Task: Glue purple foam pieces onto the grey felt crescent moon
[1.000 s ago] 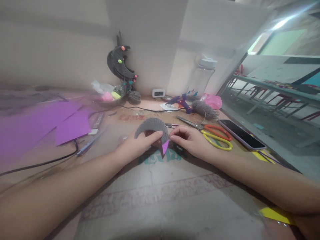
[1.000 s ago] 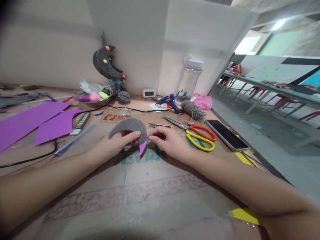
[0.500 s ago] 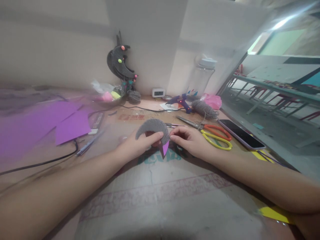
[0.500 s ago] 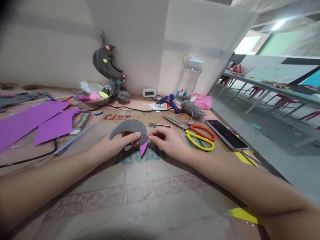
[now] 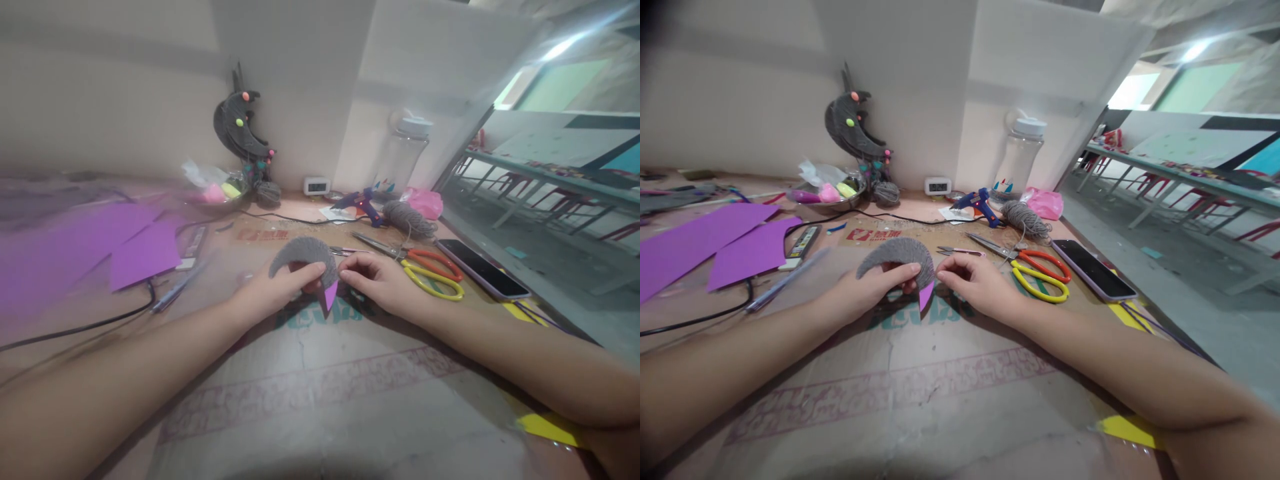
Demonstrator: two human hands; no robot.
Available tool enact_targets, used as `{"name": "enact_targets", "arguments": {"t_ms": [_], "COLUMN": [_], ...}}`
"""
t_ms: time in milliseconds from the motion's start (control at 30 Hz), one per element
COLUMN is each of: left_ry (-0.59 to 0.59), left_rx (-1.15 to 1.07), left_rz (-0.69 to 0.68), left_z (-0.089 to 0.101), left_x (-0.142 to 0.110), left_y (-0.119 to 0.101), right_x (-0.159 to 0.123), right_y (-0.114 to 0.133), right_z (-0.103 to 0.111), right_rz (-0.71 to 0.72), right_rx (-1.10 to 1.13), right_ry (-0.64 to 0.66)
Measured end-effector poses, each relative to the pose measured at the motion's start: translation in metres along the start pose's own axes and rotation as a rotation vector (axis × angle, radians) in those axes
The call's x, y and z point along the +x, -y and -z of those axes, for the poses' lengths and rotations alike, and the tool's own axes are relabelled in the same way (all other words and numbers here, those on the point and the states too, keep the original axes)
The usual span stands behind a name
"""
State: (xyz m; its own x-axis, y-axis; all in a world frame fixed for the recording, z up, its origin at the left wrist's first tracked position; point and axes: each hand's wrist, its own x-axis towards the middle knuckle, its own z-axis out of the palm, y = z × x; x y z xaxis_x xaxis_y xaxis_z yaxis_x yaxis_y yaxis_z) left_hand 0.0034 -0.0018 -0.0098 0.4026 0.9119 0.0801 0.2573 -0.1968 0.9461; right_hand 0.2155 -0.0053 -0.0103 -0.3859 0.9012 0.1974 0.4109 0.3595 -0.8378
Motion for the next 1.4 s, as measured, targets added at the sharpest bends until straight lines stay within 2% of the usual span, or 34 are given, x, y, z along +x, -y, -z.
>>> {"name": "enact_targets", "arguments": {"t_ms": [133,267,633,933,1167,1400], "left_ry": [-0.03,-0.076,-0.079,-0.108,-0.098,-0.106], "left_rx": [0.039,0.113,0.104,0.135,0.108,0.138], "left_rz": [0.002,0.035,0.035,0.06,0.056,0.111], "left_z": [0.0,0.001,0.002,0.001,0.001,0.001], "left_x": [0.0,0.001,0.001,0.0,0.0,-0.003], "left_y": [0.002,0.005,0.003,0.001,-0.001,-0.008], "right_x": [0.003,0.003,0.0,-0.001,0.002,0.0], "right_y": [-0.005,-0.007,-0.003,0.001,-0.006,-0.009], "right_z": [0.002,0.005,0.002,0.002,0.002,0.003], "right_rz": [0.041,0.07,0.067,0.038,0.2,0.194], "right_rx": [0.118,0.104,0.115,0.139,0.159,0.086], "right_ry": [-0.133,-0.21,-0.214,-0.164,-0.2,-0.194]}}
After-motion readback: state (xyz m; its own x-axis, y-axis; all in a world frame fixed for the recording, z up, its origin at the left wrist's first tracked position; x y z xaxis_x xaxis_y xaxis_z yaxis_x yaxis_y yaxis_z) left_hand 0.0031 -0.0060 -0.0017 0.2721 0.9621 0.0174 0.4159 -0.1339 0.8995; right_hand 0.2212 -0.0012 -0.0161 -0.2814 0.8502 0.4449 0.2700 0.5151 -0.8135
